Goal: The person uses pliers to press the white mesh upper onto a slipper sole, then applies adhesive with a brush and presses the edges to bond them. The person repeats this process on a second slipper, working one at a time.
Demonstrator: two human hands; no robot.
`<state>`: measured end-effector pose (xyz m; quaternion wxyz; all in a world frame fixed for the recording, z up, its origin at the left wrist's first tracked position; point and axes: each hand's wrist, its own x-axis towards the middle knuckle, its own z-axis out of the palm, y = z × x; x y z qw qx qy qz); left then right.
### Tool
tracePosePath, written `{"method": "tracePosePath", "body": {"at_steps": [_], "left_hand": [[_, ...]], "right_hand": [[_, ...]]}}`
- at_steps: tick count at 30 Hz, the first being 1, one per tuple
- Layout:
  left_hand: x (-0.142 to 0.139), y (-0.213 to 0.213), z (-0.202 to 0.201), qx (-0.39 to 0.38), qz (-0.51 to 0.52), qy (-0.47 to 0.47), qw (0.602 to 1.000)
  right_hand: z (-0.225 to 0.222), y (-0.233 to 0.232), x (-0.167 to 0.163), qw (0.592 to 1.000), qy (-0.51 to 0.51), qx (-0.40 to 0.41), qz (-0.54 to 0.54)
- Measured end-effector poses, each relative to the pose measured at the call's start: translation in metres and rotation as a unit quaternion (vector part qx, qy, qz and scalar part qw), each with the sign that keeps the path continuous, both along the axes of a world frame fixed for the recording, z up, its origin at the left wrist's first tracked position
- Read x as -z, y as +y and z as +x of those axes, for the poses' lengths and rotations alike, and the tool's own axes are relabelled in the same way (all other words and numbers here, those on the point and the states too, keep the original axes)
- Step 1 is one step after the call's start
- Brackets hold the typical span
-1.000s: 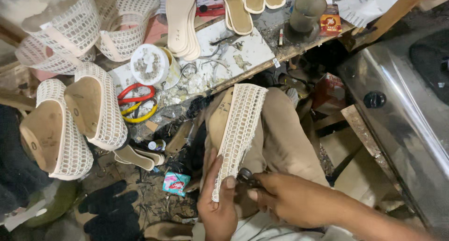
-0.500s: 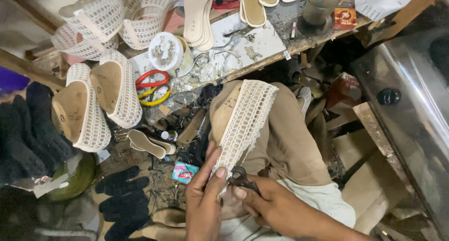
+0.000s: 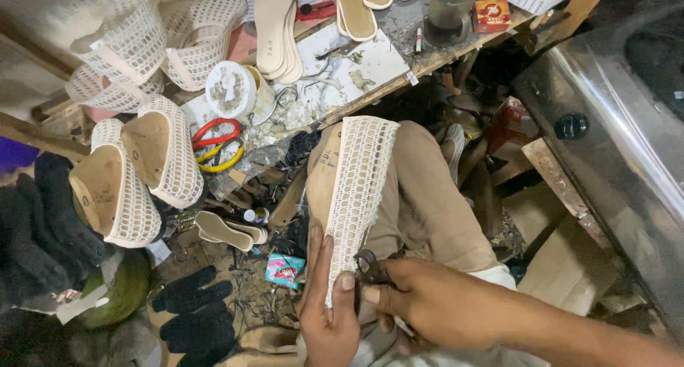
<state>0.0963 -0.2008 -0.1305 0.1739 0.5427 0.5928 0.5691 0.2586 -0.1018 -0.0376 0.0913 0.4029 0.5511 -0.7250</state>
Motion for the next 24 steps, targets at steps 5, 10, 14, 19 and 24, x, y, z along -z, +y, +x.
{"method": "tracePosePath", "body": {"at_steps": [5, 10, 14, 19, 24], "left_hand": [[-0.014, 0.007, -0.007, -0.016, -0.125, -0.346, 0.930], [-0.021, 0.014, -0.031, -0.024, -0.199, -0.434, 0.878], [-0.009, 0.014, -0.020, 0.008, -0.126, -0.190, 0.974], [-0.001, 0.014, -0.004, 0.012, -0.049, -0.074, 0.996], [-0.023, 0.024, -0.021, -0.026, -0.198, -0.245, 0.949]], "right_hand": [[-0.021, -0.029, 0.034, 0.975, 0.155, 0.146, -0.065], [-0.033, -0.038, 0.050, 0.976, 0.155, 0.149, -0.028], [-0.017, -0.016, 0.025, 0.989, 0.117, 0.091, -0.019], [-0.002, 0.013, 0.013, 0.994, 0.059, 0.037, -0.079], [-0.022, -0.011, 0.039, 0.975, 0.136, 0.131, -0.116]]}}
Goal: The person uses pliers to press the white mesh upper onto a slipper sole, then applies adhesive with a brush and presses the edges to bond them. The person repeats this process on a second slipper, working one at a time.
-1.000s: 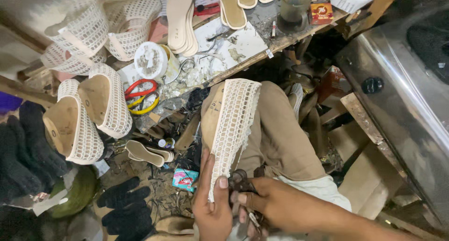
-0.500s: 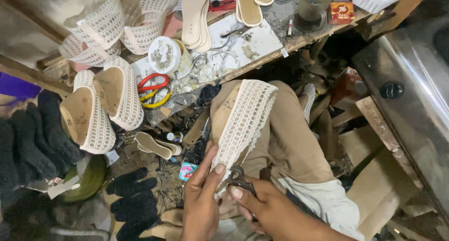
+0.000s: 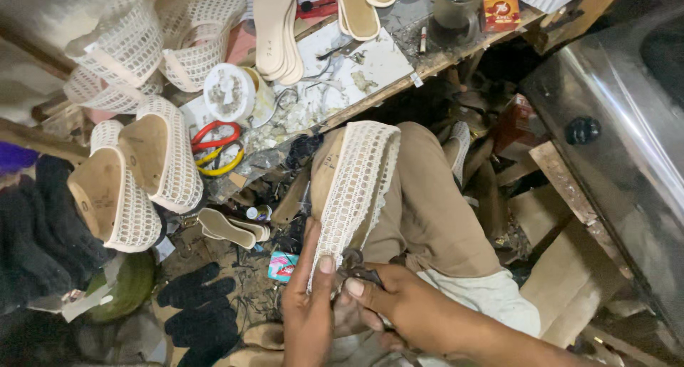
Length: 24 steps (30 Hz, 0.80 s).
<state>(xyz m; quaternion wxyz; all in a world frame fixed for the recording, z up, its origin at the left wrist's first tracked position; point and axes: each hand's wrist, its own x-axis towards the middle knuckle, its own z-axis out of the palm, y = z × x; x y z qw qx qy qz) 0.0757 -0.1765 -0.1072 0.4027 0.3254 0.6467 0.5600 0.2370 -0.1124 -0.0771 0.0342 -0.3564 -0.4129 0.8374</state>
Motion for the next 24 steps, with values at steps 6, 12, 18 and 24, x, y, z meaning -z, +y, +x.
{"method": "tracePosePath", "body": {"at_steps": [6, 12, 18, 24], "left_hand": [[-0.019, 0.023, -0.025, 0.033, -0.112, -0.168, 0.979], [0.010, 0.029, -0.023, 0.046, -0.011, 0.015, 0.999], [0.037, 0.031, -0.036, 0.083, 0.014, 0.103, 0.991], [0.047, 0.049, -0.038, 0.094, 0.042, 0.068, 0.992]], "right_hand": [[-0.011, -0.010, 0.042, 0.999, -0.033, 0.024, -0.018], [-0.001, 0.011, 0.026, 0.989, 0.061, -0.119, 0.067], [0.008, 0.122, -0.008, 0.964, -0.146, 0.082, 0.207], [-0.056, 0.243, 0.001, 0.704, -0.257, 0.067, 0.659]]}}
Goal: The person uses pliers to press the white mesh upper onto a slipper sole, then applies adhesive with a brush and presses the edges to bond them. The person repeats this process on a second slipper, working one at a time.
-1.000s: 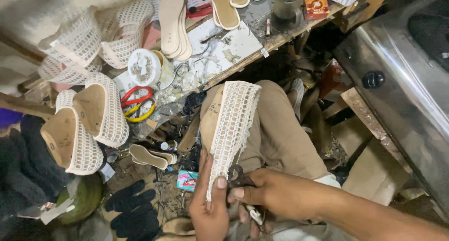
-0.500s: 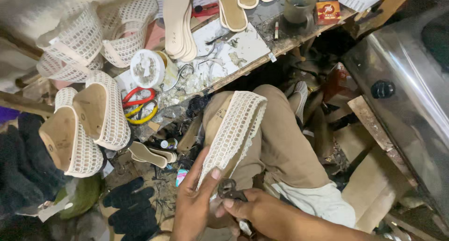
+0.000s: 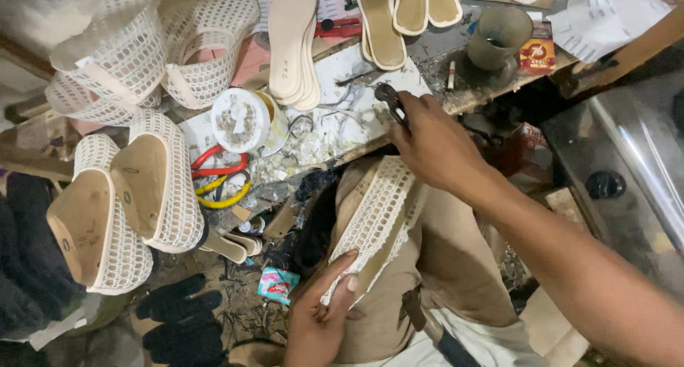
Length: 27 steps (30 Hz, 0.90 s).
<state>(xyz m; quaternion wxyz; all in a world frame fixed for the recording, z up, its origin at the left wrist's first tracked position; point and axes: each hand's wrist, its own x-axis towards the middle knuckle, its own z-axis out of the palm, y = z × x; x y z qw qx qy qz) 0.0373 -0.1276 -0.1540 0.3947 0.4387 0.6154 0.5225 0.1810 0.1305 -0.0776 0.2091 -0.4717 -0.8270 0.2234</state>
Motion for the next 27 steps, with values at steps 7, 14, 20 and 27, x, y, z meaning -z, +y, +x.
{"method": "tracePosePath", "body": {"at_steps": [7, 14, 20, 27], "left_hand": [[0.003, 0.007, -0.007, -0.023, -0.127, -0.107, 0.986], [0.015, 0.021, -0.011, -0.030, 0.109, 0.006, 0.994], [-0.081, 0.077, -0.003, -0.030, 0.026, 0.090, 0.995], [-0.035, 0.202, 0.055, 0.165, -0.039, -0.199, 0.965]], "right_hand": [[-0.045, 0.057, 0.011, 0.985, -0.102, -0.052, 0.133], [-0.018, 0.028, -0.005, 0.988, 0.061, -0.112, 0.085], [0.078, -0.070, 0.029, 0.920, 0.323, 0.091, -0.200], [0.125, -0.170, 0.136, 0.783, 0.228, 0.285, -0.504]]}}
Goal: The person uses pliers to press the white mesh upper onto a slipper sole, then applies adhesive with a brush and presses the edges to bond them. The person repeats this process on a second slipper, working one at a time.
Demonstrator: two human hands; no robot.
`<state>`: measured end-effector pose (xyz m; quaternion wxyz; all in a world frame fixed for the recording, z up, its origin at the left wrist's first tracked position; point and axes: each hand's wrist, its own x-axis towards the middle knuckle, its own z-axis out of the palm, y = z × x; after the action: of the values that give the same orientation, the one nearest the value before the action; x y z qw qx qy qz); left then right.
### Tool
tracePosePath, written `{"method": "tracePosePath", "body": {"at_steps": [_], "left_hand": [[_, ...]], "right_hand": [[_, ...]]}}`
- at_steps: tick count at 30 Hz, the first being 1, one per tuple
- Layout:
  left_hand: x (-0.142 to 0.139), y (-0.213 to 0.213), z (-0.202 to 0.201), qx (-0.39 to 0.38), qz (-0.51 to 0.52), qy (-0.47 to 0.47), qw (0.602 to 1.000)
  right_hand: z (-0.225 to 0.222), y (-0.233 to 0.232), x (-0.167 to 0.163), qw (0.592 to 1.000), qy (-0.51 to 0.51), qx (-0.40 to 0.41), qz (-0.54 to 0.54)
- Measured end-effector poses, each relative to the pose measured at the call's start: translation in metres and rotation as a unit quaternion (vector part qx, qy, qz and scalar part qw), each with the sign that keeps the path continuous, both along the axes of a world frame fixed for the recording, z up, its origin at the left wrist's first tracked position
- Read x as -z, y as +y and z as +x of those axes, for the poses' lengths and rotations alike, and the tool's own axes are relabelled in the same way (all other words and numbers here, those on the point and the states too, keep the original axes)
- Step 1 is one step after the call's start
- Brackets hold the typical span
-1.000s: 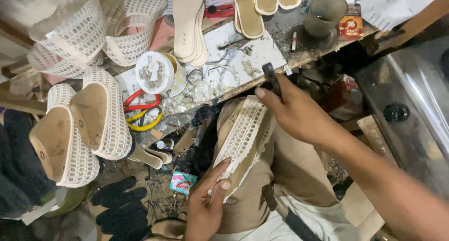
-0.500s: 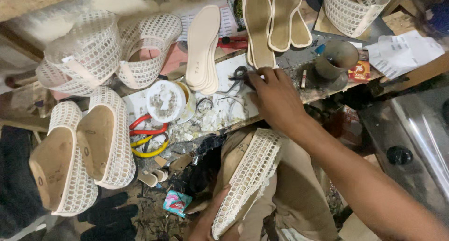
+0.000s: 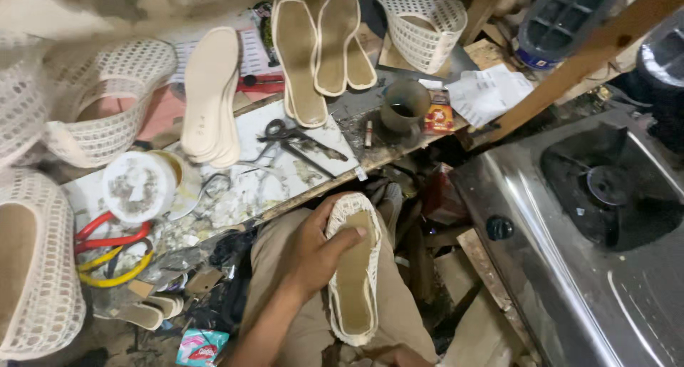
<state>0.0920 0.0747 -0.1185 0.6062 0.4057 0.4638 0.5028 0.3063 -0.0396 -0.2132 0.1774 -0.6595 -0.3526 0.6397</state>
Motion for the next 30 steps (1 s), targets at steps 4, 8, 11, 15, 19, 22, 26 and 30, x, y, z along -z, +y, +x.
{"method": "tracePosePath", "body": {"at_steps": [4, 8, 11, 15, 19, 22, 26, 30], "left_hand": [[0.024, 0.015, 0.018, 0.056, -0.035, -0.004, 0.998], [0.018, 0.025, 0.023, 0.110, -0.072, -0.040, 0.991], [0.011, 0.025, 0.024, 0.086, -0.094, -0.021, 0.992], [0.000, 0.006, 0.009, 0.086, -0.026, 0.134, 0.987], [-0.010, -0.006, -0.002, 0.044, -0.037, 0.159, 0.986], [-0.010, -0.013, 0.000, -0.002, -0.010, 0.173, 0.985], [-0.001, -0.017, 0.002, -0.042, 0.038, 0.166, 0.984], [0.006, -0.016, 0.001, -0.028, 0.046, 0.155, 0.986]], "right_hand": [[-0.010, -0.017, 0.034, 0.999, 0.040, -0.020, -0.023], [-0.011, -0.017, 0.035, 0.998, 0.048, -0.019, -0.024], [-0.006, -0.017, 0.039, 0.998, 0.056, -0.014, -0.020], [0.003, -0.017, 0.041, 0.997, 0.078, 0.007, -0.010], [0.021, -0.013, 0.018, 0.984, 0.141, 0.077, 0.074], [0.030, 0.005, -0.019, 0.955, 0.199, 0.122, 0.180], [0.021, 0.046, -0.066, 0.951, 0.165, 0.120, 0.232], [0.005, 0.072, -0.089, 0.957, 0.221, 0.146, 0.120]]}}
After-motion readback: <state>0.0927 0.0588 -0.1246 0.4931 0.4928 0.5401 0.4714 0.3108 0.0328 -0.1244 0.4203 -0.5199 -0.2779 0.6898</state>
